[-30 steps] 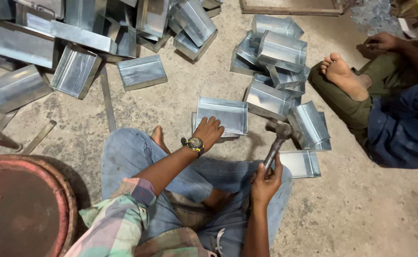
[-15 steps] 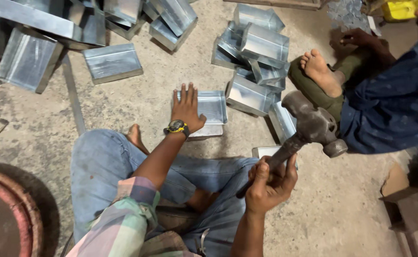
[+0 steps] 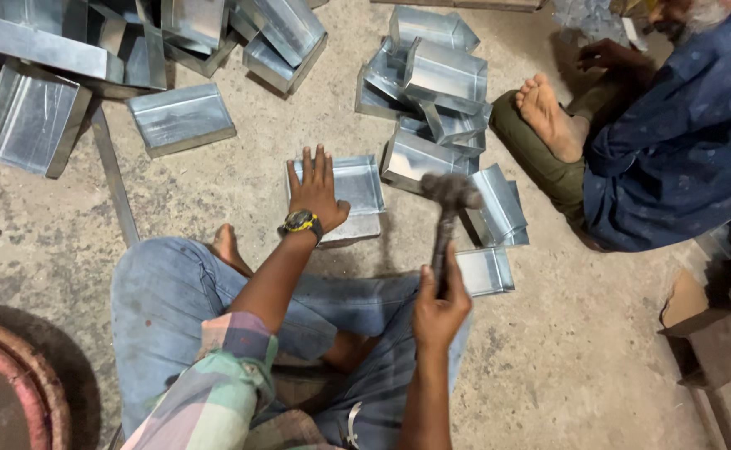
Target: The person assembles metal trays by placing one piece of metal inside another and hammering the joints to secure them together.
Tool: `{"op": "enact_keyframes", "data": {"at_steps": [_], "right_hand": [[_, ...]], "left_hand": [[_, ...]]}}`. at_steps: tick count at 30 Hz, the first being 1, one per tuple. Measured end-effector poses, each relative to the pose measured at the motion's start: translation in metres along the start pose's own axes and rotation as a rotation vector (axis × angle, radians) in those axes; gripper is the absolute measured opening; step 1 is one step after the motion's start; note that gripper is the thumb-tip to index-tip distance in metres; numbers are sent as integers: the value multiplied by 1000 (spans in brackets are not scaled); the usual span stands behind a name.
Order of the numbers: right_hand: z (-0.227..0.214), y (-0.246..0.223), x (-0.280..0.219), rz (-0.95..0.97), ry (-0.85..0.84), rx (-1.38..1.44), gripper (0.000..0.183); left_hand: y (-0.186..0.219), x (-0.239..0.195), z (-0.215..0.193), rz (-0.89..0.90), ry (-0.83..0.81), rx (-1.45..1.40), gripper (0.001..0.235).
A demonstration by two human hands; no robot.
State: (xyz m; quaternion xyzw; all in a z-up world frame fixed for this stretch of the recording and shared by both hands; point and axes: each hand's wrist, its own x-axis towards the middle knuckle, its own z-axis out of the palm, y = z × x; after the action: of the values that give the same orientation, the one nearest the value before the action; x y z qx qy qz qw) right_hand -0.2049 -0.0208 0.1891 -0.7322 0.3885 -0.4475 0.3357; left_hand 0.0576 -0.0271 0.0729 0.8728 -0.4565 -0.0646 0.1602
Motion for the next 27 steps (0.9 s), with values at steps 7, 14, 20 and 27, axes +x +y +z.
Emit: {"op": "enact_keyframes", "data": {"at_steps": [7, 14, 20, 27], "right_hand": [[-17, -24, 3, -266, 53, 445, 44], [20, 33, 33, 31, -400, -524, 62], [-31, 13, 31, 46, -159, -297, 55], [-5, 13, 12, -98, -122, 67, 48]], "left_hand": [[2, 7, 8, 15, -14, -5, 108], [6, 10, 11, -13, -8, -10, 109], [10, 16, 10, -59, -45, 5, 110], [10, -11, 17, -46, -43, 9, 111]]}}
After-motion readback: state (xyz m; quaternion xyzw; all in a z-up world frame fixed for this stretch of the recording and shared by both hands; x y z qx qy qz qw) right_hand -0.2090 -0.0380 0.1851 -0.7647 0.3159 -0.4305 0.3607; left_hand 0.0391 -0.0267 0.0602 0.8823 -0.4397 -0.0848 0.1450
